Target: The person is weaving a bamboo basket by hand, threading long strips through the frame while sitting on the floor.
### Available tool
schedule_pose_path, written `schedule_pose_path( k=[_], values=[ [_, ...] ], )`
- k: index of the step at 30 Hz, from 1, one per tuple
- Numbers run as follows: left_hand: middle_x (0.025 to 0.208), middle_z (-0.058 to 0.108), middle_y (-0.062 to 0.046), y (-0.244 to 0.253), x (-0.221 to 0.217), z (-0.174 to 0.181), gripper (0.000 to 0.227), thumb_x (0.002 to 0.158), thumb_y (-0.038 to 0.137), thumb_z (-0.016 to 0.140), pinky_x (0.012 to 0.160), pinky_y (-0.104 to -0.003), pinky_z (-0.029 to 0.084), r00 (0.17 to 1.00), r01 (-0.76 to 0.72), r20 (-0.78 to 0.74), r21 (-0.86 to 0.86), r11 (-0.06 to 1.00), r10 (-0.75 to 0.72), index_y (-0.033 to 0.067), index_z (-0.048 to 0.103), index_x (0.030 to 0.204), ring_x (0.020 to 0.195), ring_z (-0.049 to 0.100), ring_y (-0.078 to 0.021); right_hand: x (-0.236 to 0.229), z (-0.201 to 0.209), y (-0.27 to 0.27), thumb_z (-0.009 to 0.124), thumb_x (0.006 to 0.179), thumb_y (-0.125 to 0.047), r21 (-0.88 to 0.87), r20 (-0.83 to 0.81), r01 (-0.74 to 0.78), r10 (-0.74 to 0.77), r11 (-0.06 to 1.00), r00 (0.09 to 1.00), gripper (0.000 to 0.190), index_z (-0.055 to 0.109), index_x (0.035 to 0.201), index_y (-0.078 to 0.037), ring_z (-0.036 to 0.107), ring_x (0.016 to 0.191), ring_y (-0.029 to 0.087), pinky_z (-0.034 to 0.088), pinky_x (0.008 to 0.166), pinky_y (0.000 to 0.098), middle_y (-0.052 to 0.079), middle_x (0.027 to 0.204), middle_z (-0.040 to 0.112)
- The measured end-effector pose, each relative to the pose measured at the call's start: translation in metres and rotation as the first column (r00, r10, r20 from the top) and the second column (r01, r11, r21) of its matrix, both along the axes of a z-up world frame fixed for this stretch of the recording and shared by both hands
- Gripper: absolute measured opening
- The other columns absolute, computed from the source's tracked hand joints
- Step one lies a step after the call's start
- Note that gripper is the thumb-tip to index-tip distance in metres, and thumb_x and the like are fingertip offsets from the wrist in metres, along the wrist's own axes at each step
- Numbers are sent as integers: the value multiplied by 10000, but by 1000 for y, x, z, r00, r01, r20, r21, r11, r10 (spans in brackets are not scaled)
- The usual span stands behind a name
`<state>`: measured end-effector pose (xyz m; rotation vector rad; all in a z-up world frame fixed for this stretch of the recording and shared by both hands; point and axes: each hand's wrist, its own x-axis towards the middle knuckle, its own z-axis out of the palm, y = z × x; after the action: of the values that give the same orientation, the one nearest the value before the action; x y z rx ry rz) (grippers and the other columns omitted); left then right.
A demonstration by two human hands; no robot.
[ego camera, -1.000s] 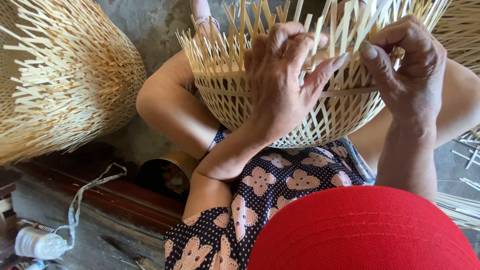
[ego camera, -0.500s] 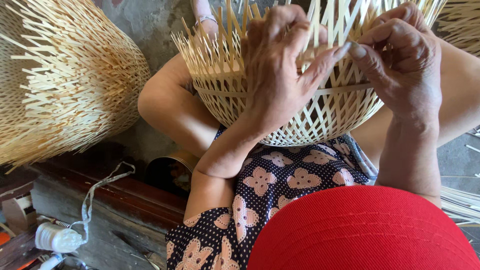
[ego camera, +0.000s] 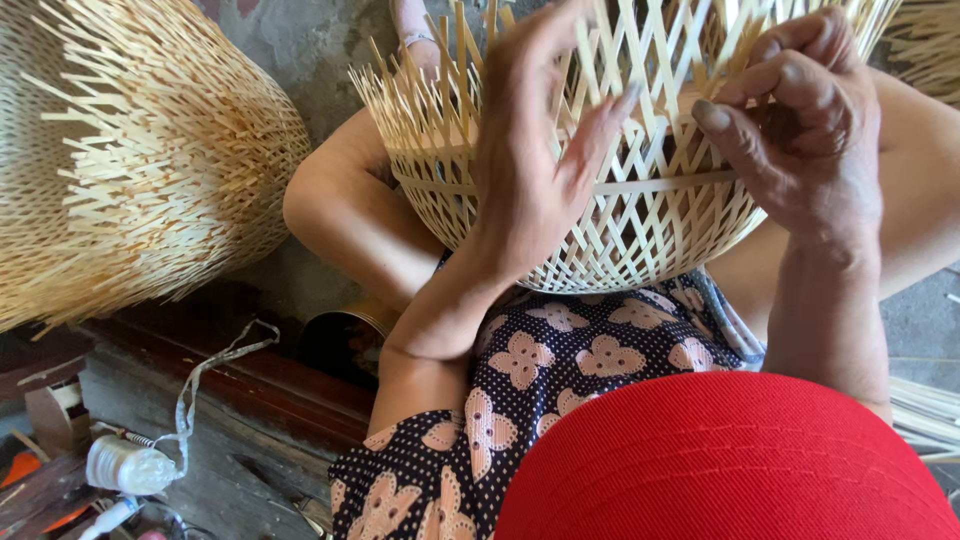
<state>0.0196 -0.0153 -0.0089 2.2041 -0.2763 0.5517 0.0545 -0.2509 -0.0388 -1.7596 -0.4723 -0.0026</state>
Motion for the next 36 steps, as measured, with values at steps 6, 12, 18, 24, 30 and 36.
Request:
schedule_pose_path(
  k=[6,12,18,24,30,36],
  values=[
    [1269,582,-42,4,-34,-13,904,981,492,778,1120,-374,378,993,23,108,214,977,-47,126,255,1621,1193,554,-191,-6,-11,8,839,947,-211,108,-133,96,-82,989,988,217,672,938,-74,492,855,80,460,742,216,-14,1011,515],
    [1269,581,-47,7,-31,-24,904,969,524,766,1055,-335,380,994,26,90,297,954,-55,145,267,1621,1126,528,-194,-9,-3,4,856,1026,-155,3,-101,81,-80,997,992,235,688,979,3,468,912,104,406,791,214,14,1050,489],
    [1199,584,24,8,-33,-20,752,998,497,777,1018,-304,408,996,39,77,189,981,-54,98,389,1505,1095,514,-143,-11,-9,-1,866,1018,-172,15,-80,70,-69,997,994,255,681,970,-5,468,962,116,400,839,224,8,1038,497],
    [1157,529,-25,25,-15,-17,264,994,211,750,930,-347,408,984,-160,115,244,957,135,167,615,1216,1034,490,-166,-9,-23,-3,863,1050,-190,-57,12,65,-64,996,998,265,683,967,-13,463,976,125,413,873,233,10,1001,516],
    [1192,552,-65,15,12,-8,362,902,224,759,892,-398,376,981,-190,104,411,892,161,115,628,1221,1017,480,-199,-11,-23,-3,864,1039,-225,-40,-24,99,-100,994,995,291,673,943,-28,460,961,118,407,851,240,3,1010,495],
    [895,653,68,33,22,5,183,920,135,777,1128,-517,363,981,157,115,-7,988,-156,163,620,1009,932,618,-88,-10,-10,2,866,1055,-189,-85,56,90,-86,992,995,279,677,964,-4,465,986,145,406,866,258,11,980,505]
  ],
)
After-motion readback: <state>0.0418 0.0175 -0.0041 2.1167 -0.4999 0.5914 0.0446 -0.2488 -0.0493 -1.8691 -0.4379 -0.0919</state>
